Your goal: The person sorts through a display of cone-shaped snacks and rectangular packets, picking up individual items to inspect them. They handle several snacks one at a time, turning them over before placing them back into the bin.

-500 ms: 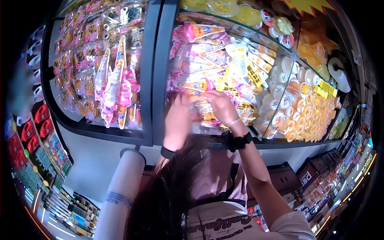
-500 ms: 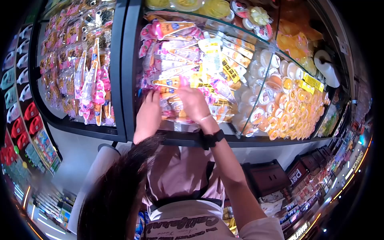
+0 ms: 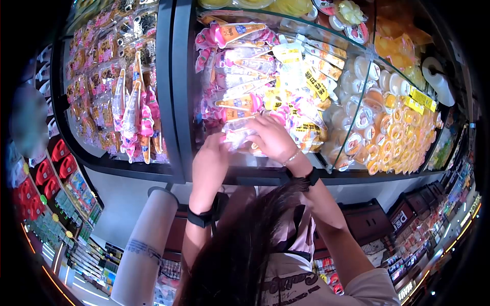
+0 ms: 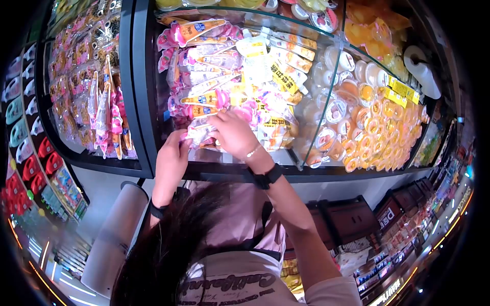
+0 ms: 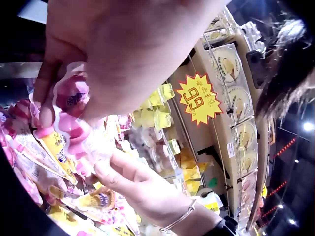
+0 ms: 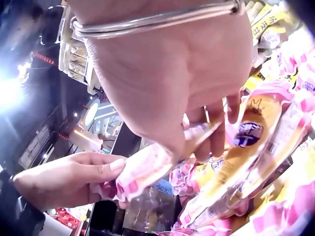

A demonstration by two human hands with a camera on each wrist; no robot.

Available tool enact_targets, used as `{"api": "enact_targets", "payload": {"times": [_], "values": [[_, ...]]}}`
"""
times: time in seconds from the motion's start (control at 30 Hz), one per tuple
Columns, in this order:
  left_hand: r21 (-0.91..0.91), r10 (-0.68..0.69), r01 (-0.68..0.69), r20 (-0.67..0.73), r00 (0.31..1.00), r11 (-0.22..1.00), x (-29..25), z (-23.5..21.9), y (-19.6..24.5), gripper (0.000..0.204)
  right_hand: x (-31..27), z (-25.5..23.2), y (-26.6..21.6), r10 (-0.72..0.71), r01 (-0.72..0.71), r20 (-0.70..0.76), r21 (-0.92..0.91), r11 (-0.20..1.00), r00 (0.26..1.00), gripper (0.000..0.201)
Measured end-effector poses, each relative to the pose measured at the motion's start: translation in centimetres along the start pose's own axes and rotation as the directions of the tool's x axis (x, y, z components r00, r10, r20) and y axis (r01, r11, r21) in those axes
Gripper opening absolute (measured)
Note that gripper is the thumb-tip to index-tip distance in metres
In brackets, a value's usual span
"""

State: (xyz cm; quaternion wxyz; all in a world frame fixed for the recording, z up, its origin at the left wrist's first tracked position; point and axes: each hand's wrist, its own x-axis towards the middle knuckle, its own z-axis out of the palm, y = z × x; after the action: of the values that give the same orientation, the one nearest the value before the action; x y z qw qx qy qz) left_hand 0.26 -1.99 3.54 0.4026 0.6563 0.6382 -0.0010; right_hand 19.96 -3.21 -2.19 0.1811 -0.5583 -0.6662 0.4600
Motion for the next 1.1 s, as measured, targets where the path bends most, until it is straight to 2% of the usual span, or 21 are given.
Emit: {"api": "enact_targets", "payload": {"times": [0.07, 0.1, 0.17, 0.2, 0.23, 0.33, 0.37, 0.43, 0.47, 0.5, 0.57, 0.63, 0.67, 0.73, 0.77, 0.87, 0.97, 1.07, 1.1], "values": [[-0.047, 0.042, -0.045, -0.059, 0.997, 0.998, -0.7, -0.7, 0.8, 0.029, -0.9, 0.0, -0.2, -0.035, 0.037, -0.045, 0.045, 0.998, 0.998, 0.018], [0.084, 0.014, -0.016, 0.020, 1.000, 0.996, -0.9, -1.4, 1.6, 0.037, -1.3, 0.0, -0.5, -0.053, 0.059, -0.085, 0.071, 0.996, 0.995, 0.017], [0.134, 0.196, -0.191, -0.029, 0.980, 0.972, -1.1, -1.7, 1.6, 0.042, -2.0, -0.4, -1.0, -0.084, 0.094, -0.112, 0.082, 0.992, 0.990, 0.013], [0.163, 0.285, -0.274, -0.050, 0.957, 0.948, -1.2, -1.7, 1.6, 0.044, -2.4, -0.6, -1.1, -0.020, 0.024, -0.036, 0.095, 0.995, 0.999, 0.014], [0.120, 0.272, -0.266, -0.040, 0.961, 0.956, -1.2, -1.8, 1.7, 0.046, -2.9, -0.7, -1.1, 0.042, -0.046, 0.041, 0.102, 0.994, 0.998, 0.014], [0.206, 0.306, -0.311, 0.056, 0.950, 0.928, -1.3, -1.7, 1.2, 0.040, -3.5, -1.9, -1.9, 0.158, -0.200, 0.223, 0.180, 0.963, 0.962, 0.015], [0.196, 0.291, -0.291, 0.028, 0.956, 0.937, -1.5, -1.9, 1.6, 0.033, -3.6, -2.3, -2.2, 0.181, -0.243, 0.274, 0.213, 0.946, 0.945, 0.016], [0.158, 0.265, -0.260, -0.015, 0.964, 0.953, -1.8, -1.8, 1.5, 0.029, -3.7, -2.1, -3.2, 0.059, -0.063, 0.023, 0.292, 0.954, 0.998, 0.016], [0.138, 0.251, -0.244, -0.037, 0.967, 0.960, -1.9, -1.7, 1.3, 0.028, -3.7, -2.0, -3.5, -0.001, 0.034, -0.106, 0.313, 0.949, 0.994, 0.016], [0.091, 0.233, -0.227, -0.066, 0.970, 0.970, -2.1, -1.3, 0.8, 0.030, -3.7, -2.3, -3.5, -0.039, 0.067, -0.111, 0.259, 0.963, 0.993, 0.016], [-0.066, 0.075, -0.076, -0.021, 0.997, 0.995, -2.5, -1.1, 0.8, 0.033, -3.5, -2.8, -3.2, -0.115, 0.132, -0.116, 0.151, 0.980, 0.987, 0.016], [-0.215, -0.026, 0.028, 0.014, 1.000, 0.976, -2.7, -1.3, 1.6, 0.039, -3.7, -2.7, -3.3, -0.116, 0.131, -0.129, 0.112, 0.985, 0.985, 0.015], [-0.178, 0.033, -0.037, -0.026, 0.999, 0.983, -2.7, -1.8, 2.1, 0.042, -3.7, -2.6, -3.3, -0.119, 0.132, -0.136, 0.092, 0.987, 0.984, 0.015], [-0.102, 0.158, -0.168, -0.095, 0.983, 0.981, -2.7, -2.5, 2.7, 0.049, -3.9, -2.2, -3.3, -0.031, 0.063, -0.171, 0.181, 0.982, 0.985, 0.014], [-0.065, 0.223, -0.226, -0.056, 0.973, 0.972, -2.6, -2.7, 2.5, 0.055, -4.3, -2.1, -3.4, 0.019, 0.023, -0.183, 0.227, 0.974, 0.983, 0.013], [-0.075, 0.241, -0.238, 0.036, 0.970, 0.968, -2.4, -2.7, 1.9, 0.058, -4.6, -2.4, -3.5, 0.135, -0.094, -0.091, 0.358, 0.929, 0.987, 0.013], [-0.067, 0.303, -0.300, 0.036, 0.952, 0.952, -2.4, -3.2, 2.2, 0.054, -4.9, -2.6, -3.8, 0.223, -0.195, -0.009, 0.450, 0.872, 0.975, 0.013], [-0.085, 0.304, -0.303, 0.000, 0.953, 0.949, -2.5, -3.0, 2.1, 0.048, -5.0, -2.6, -3.5, 0.225, -0.236, 0.081, 0.473, 0.849, 0.971, 0.018], [-0.136, 0.261, -0.257, 0.013, 0.965, 0.957, -2.7, -2.8, 1.8, 0.044, -5.1, -2.6, -3.8, 0.199, -0.193, 0.043, 0.507, 0.840, 0.979, 0.022]]}}
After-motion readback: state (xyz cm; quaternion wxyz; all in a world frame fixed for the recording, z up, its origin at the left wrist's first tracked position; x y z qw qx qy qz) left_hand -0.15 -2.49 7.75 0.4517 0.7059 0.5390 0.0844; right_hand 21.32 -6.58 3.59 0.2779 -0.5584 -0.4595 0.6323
